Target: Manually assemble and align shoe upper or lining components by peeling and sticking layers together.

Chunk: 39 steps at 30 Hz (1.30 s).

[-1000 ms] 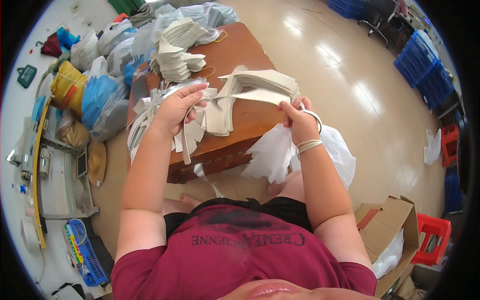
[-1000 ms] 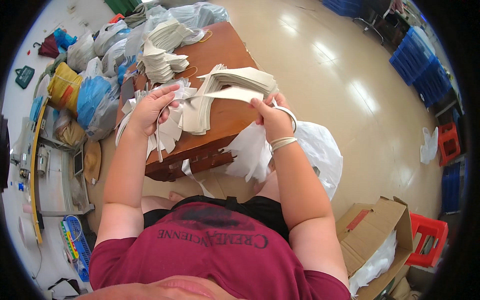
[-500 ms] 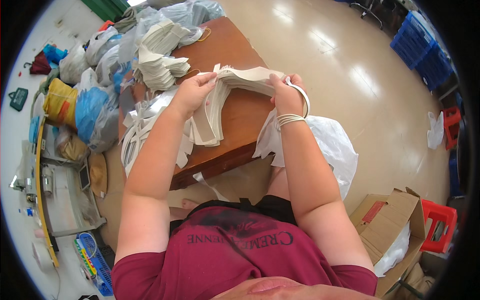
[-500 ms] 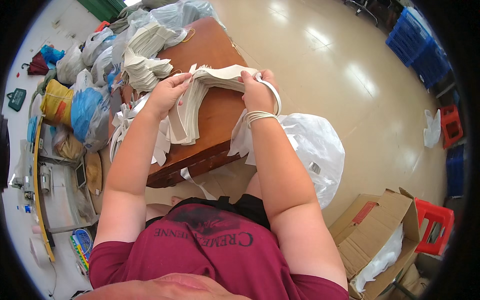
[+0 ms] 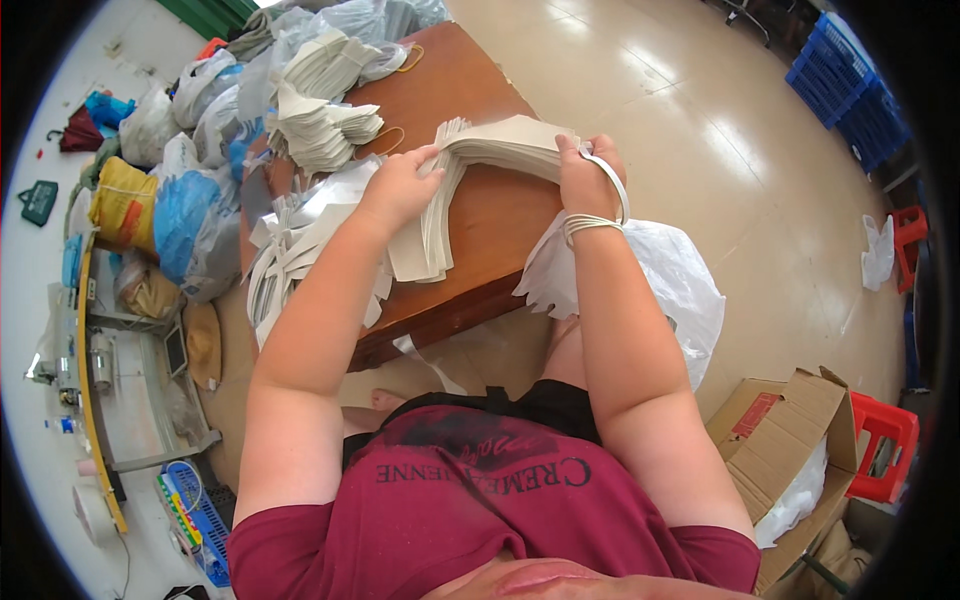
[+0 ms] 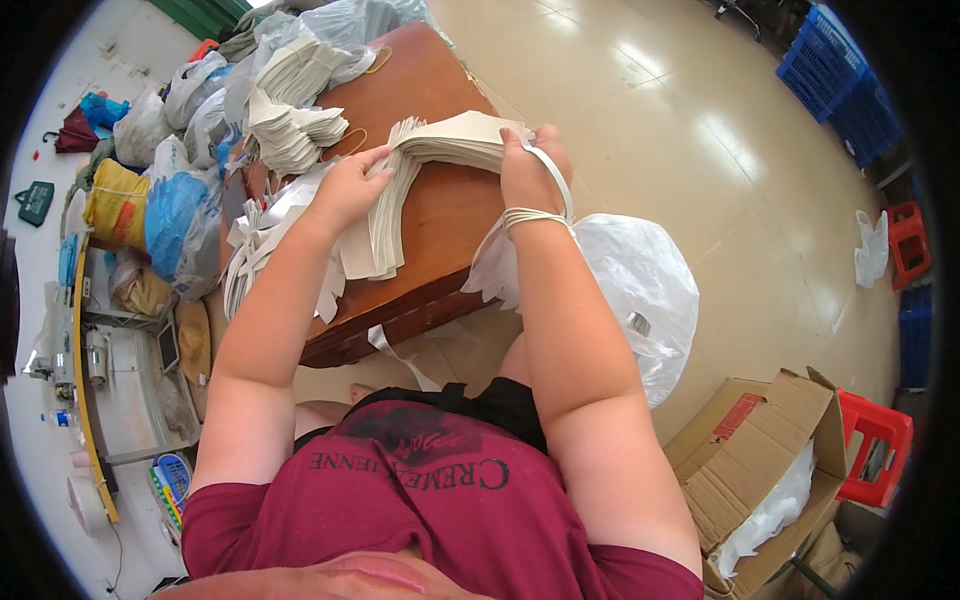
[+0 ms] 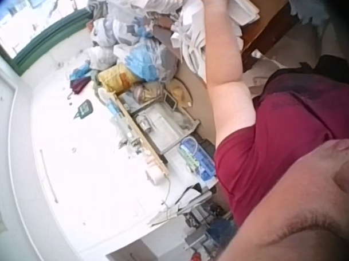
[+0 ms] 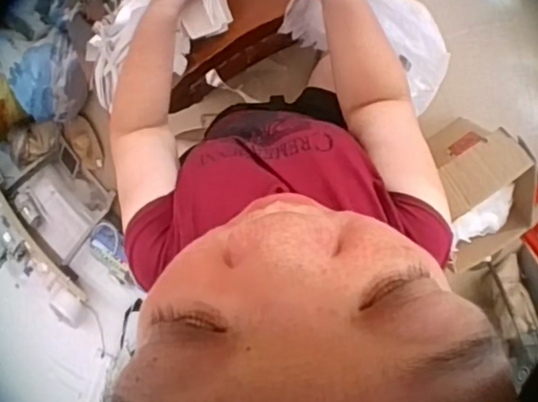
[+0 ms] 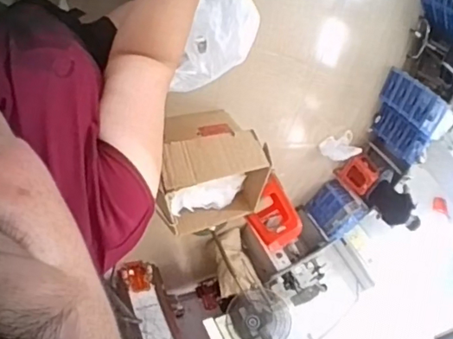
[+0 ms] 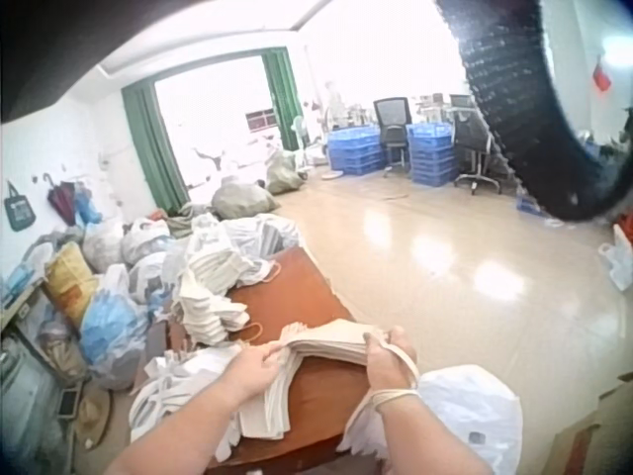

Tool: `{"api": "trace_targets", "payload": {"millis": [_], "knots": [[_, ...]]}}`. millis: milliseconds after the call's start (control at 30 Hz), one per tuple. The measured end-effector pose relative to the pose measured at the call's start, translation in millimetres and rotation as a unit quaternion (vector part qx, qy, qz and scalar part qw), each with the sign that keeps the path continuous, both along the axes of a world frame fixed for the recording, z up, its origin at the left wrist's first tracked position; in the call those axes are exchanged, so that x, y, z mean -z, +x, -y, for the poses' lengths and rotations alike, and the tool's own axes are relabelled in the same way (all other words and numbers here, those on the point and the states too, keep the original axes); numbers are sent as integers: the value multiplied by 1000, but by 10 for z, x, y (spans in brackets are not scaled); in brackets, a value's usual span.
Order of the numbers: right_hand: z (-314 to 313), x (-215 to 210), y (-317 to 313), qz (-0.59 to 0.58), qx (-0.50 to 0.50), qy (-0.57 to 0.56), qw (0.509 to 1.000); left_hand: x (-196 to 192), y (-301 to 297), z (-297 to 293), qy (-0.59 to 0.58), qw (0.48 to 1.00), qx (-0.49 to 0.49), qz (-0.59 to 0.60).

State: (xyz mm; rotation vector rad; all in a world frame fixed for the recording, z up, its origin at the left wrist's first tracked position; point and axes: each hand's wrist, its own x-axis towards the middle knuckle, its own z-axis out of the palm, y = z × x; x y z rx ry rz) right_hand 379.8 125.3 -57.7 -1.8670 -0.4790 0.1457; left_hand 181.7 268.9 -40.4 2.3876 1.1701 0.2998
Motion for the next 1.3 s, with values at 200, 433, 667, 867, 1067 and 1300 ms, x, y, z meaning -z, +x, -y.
{"api": "trace_targets", "payload": {"millis": [200, 433, 667, 867, 1067, 1300], "knots": [[219, -154, -138, 49, -95, -103, 989, -27, 34, 313, 150, 986, -8, -65], [535, -426, -609, 0, -457, -239, 857, -156, -290, 196, 117, 991, 16, 61], [617, 78, -691, -41, -552, -338, 761, -698, -1798, 1112, -416, 851, 219, 236], [490, 92, -723, -79, -521, -345, 777, 721, -2673, 1506, -506, 854, 96, -77], [430, 117, -691, -138, -529, -318, 774, 2333, -2785, 1498, -362, 861, 84, -347], [493, 149, -671, -240, -512, -270, 780, 3486, -2373, 1057, -361, 904, 60, -219]]}}
